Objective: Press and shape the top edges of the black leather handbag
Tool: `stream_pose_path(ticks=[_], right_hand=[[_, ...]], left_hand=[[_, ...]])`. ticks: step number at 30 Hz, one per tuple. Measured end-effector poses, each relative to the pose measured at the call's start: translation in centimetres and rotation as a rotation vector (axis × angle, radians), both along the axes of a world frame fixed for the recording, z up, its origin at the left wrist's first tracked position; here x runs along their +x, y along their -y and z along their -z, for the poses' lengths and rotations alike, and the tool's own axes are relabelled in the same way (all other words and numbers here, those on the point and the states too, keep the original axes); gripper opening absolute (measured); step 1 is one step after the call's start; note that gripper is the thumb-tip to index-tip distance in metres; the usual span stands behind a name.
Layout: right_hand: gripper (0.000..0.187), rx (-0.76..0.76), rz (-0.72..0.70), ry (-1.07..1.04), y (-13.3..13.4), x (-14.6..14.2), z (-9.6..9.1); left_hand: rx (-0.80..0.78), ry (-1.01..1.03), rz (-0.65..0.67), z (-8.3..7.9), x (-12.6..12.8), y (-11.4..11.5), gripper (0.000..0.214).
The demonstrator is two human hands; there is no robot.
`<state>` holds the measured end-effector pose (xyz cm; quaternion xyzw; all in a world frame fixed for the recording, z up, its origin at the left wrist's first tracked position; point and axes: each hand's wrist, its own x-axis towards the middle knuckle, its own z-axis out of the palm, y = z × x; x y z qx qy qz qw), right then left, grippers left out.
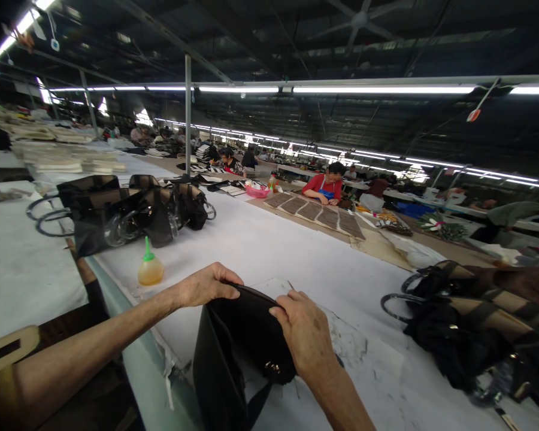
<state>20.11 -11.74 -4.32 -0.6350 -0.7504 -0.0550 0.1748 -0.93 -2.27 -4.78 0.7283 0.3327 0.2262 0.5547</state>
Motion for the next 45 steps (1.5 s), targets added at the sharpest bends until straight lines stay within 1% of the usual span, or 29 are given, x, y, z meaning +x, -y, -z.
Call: stream_pose_path(ticks=[5, 8, 12, 16, 19, 21, 24, 28, 30, 31, 35, 37, 38, 40, 42, 45], right_hand=[[0.017, 0.057, 0.011, 0.172, -0.3, -0.2, 0.3], [0.020, 0.057, 0.023, 0.211, -0.7, -0.5, 0.0], [0.023, 0.007, 0.034, 0.171, -1.1, -1.4, -0.7], [0.020, -0.043, -0.012, 0.095, -1.7, -2.6, -1.0], [0.025, -0.088, -0.052, 0.037, -2.2, -3.4, -1.1], [0.026, -0.118, -0.082, 0.011, -2.7, -3.8, -1.3], [0.022, -0.182, -0.125, -0.006, -3.6, -4.2, -1.8], [0.018, -0.255, -0.172, -0.008, -4.2, -4.4, -2.6], [0.021, -0.269, -0.174, -0.006, -4.1, -4.3, -3.1], [0.023, -0.276, -0.165, -0.002, -4.0, -4.1, -3.5], [0.029, -0.286, -0.076, 0.033, -3.2, -3.0, -5.3], [0.032, -0.280, -0.019, 0.049, -2.7, -2.3, -5.9], [0.033, -0.281, 0.013, 0.052, -2.3, -2.1, -5.9], [0.034, -0.300, 0.076, 0.046, -1.6, -1.8, -5.4], [0.033, -0.319, 0.125, 0.027, -0.9, -1.6, -4.4], [0.031, -0.319, 0.145, -0.013, -0.1, -1.2, -3.0]], left_hand=[[0.012, 0.003, -0.007, 0.2, -0.1, -0.1, 0.027], [-0.001, 0.013, -0.015, 0.1, 0.0, 0.0, 0.027], [-0.022, 0.025, -0.051, -0.4, 0.2, 0.5, 0.025], [-0.014, 0.035, -0.044, -0.9, 0.3, 0.9, 0.023], [-0.009, 0.029, -0.040, -1.1, 0.2, 1.0, 0.022], [0.014, 0.016, -0.039, -1.1, 0.1, 1.0, 0.022], [0.036, 0.000, -0.026, -0.7, 0.0, 0.6, 0.024], [0.041, -0.014, 0.036, -0.3, -0.2, -0.4, 0.034], [0.060, -0.054, 0.065, -0.7, -0.1, -1.2, 0.035], [0.070, -0.085, 0.087, -1.2, 0.0, -1.6, 0.032], [0.167, -0.272, 0.183, -3.9, 1.3, -3.1, 0.018], [0.223, -0.362, 0.169, -4.8, 2.3, -3.5, 0.017], [0.232, -0.387, 0.153, -4.9, 2.9, -3.6, 0.016], [0.209, -0.394, 0.133, -4.4, 3.8, -3.6, 0.015], [0.164, -0.379, 0.133, -3.2, 4.5, -3.3, 0.016], [0.128, -0.362, 0.136, -1.6, 4.8, -2.7, 0.020]])
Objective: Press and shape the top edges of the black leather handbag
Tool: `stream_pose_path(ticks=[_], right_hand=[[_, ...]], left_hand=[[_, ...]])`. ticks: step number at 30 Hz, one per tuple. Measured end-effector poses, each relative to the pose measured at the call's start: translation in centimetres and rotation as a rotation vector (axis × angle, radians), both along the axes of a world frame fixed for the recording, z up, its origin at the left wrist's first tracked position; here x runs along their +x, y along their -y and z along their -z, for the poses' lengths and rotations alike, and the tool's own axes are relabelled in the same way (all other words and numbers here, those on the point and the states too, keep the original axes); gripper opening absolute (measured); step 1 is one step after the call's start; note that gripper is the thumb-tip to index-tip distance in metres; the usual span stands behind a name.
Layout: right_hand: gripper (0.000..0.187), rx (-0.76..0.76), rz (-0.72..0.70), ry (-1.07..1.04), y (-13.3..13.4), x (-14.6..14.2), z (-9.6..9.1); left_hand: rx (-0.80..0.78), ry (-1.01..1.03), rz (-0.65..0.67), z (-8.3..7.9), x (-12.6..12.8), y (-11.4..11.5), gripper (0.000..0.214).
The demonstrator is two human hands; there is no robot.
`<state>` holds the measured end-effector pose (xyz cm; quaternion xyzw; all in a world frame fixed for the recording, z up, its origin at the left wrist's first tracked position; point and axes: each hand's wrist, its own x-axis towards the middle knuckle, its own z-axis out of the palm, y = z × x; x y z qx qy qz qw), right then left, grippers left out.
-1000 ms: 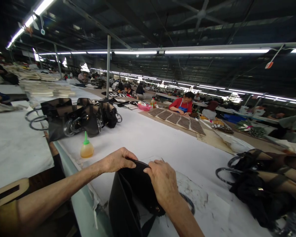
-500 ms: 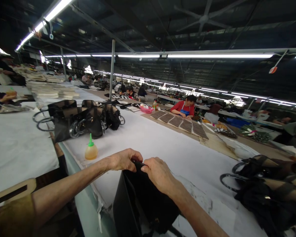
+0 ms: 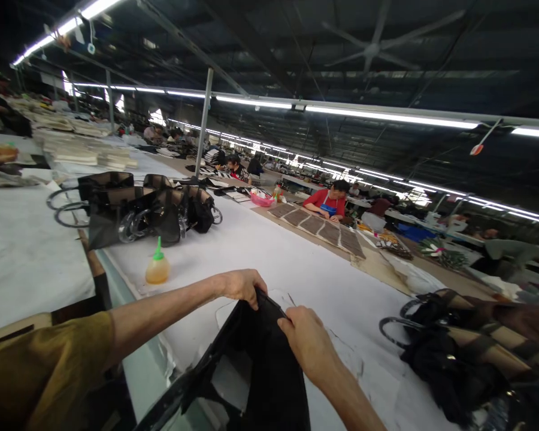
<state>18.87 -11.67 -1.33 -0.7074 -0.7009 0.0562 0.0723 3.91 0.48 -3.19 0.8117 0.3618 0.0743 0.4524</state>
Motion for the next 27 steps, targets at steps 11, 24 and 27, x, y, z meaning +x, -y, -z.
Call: stream_pose_path(ticks=[11, 24, 27], right_hand=[[0.028, -0.014, -0.044, -0.125, -0.4, 2.2, 1.1], [0.019, 0.083, -0.246, -0.065, -3.4, -1.5, 0.5], [0.024, 0.168, -0.290, -0.045, -3.4, -1.3, 2.1]], left_hand=[[-0.017, 0.072, -0.013, 0.1, -1.1, 0.5, 0.022], [0.102, 0.013, -0.039, 0.4, -1.4, 0.0, 0.025], [0.053, 0.034, 0.001, 0.7, -1.0, 0.1, 0.020]])
